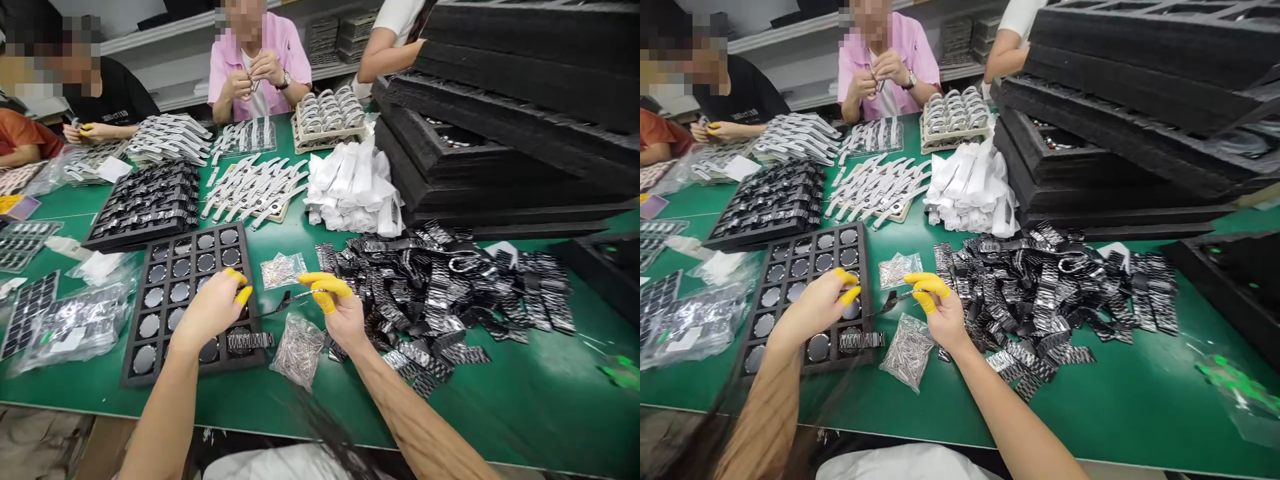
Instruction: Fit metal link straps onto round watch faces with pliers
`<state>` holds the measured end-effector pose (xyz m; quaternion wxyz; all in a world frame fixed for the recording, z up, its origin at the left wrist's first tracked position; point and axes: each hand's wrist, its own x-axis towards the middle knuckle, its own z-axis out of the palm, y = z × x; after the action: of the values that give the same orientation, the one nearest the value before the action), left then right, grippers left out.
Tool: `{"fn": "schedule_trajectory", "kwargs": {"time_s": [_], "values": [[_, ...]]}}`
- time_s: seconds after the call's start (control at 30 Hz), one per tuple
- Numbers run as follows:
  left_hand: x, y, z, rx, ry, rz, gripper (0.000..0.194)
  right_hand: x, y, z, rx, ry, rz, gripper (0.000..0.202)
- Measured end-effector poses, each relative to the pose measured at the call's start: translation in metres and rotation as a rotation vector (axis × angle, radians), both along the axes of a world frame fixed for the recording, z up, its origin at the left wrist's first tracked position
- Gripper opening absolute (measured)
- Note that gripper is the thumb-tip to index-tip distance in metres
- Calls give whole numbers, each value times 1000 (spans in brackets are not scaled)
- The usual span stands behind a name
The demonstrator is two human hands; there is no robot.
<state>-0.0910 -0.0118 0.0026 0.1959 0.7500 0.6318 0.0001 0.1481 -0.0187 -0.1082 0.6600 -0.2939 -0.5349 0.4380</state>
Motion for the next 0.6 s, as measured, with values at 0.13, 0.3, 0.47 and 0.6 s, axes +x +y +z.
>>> {"fn": "schedule_trajectory", "kwargs": {"time_s": [0.13, 0.3, 0.47, 0.6], "values": [[-8, -31, -18, -32, 456, -104, 24, -11, -8, -4, -118, 54, 135, 13], [-2, -37, -42, 131, 494, -154, 20, -11, -8, -2, -186, 102, 133, 18], [-37, -32, -55, 198, 300, -139, 17, -9, -5, 3, -237, 135, 92, 25], [-58, -26, -40, 91, 93, 67, 13, -16, -7, -1, -303, 142, 174, 30]]}}
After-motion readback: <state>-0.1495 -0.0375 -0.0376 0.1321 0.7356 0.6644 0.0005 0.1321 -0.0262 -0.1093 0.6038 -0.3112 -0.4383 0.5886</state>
